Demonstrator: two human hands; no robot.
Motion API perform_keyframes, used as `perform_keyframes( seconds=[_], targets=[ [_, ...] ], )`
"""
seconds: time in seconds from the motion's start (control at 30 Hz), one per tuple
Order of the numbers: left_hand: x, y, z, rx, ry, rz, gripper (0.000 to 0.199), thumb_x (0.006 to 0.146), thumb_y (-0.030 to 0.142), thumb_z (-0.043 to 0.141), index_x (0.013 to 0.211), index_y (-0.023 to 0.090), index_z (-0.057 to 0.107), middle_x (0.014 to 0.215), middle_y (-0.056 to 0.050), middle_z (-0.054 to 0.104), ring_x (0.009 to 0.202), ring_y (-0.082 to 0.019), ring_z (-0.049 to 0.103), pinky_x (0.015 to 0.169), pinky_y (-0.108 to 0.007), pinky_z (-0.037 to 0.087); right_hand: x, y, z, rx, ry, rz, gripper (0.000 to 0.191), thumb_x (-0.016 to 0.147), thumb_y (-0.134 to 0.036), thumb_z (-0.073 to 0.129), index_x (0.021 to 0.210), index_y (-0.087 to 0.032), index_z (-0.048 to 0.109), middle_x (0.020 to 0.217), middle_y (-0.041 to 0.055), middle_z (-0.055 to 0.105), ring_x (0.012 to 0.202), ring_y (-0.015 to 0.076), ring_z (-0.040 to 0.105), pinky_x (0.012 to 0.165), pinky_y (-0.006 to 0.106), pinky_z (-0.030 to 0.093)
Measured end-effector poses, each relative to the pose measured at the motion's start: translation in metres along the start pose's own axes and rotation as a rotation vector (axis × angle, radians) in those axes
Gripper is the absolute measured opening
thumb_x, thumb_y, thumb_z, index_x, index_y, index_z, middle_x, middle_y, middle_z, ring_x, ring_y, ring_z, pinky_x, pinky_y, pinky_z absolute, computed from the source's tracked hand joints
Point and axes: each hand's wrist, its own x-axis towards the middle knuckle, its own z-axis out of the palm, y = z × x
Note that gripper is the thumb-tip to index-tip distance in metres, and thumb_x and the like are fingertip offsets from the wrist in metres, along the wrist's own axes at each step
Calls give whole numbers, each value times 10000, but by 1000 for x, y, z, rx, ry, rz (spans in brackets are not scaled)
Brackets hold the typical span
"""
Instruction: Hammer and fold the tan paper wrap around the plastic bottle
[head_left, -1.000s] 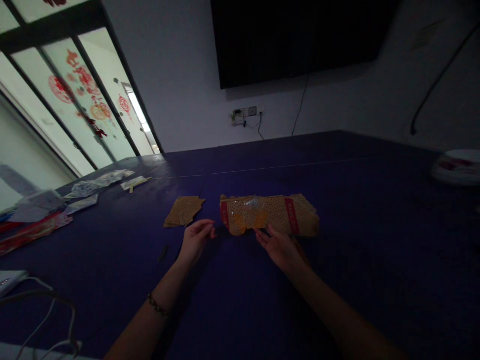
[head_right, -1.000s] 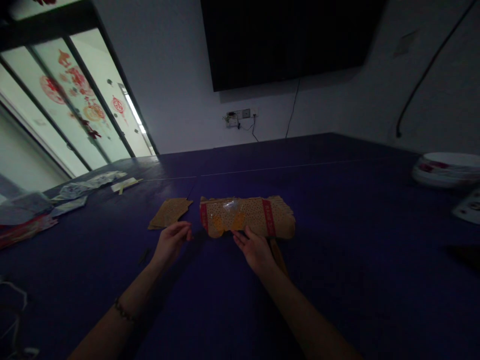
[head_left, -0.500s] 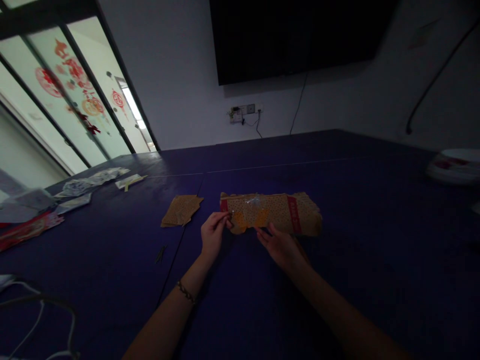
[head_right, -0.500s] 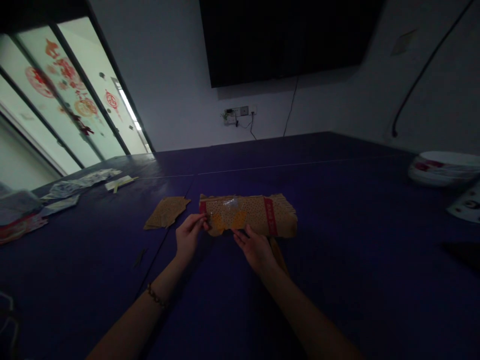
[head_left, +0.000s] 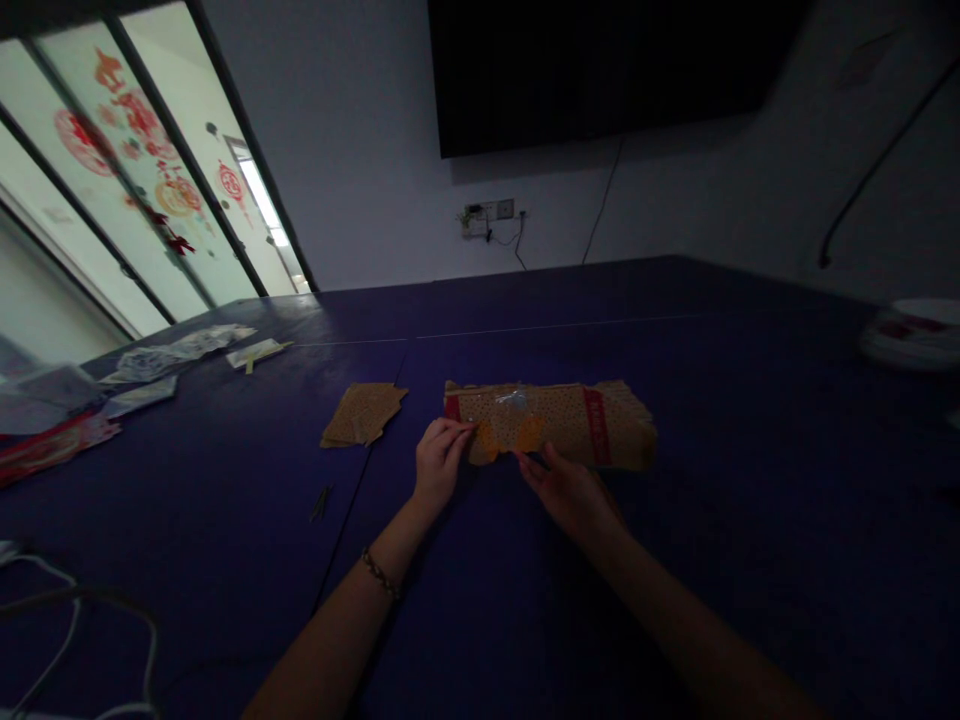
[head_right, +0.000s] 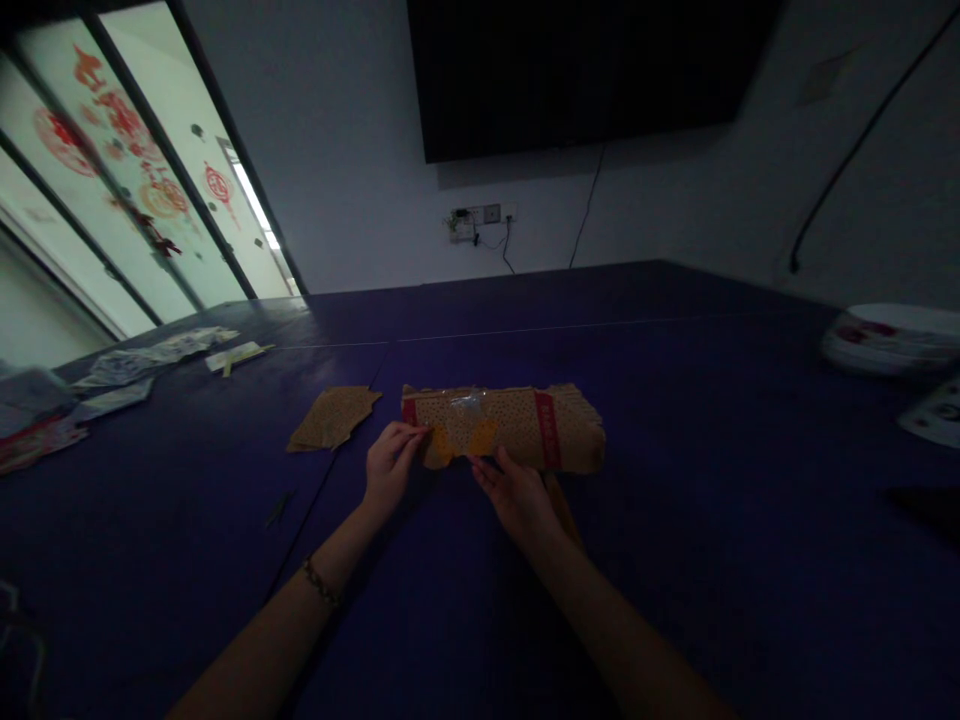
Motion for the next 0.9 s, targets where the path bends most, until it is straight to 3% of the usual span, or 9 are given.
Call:
perform_keyframes(
  seconds=[0.43,0.67,0.9],
  targets=[
    [-1,4,0,51,32,34,234,823,270,437,862,179,649,768,-52,588,737,-149,546,661,-267,432,2,3,-3,0,-15,-11,147,651,-139,667,759,-177,575,782,6,644,751,187,642,620,259,538],
    [-3,0,2,288,49,110,209,800,269,489,908,213,659,730,-39,545,717,-153,470,656,-291,375,3,2,-2,7,14,20,140,660,-110,640,755,-189,574,741,-10,643,719,173,642,599,255,542],
    [-4,5,4,318,220,16,135,726,324,585,795,286,694,834,-32,447,805,-172,413,716,-324,362,0,2,-1,2,-28,29,167,656,-143,651,798,-199,583,817,4,651,748,173,637,614,256,530]
  ],
)
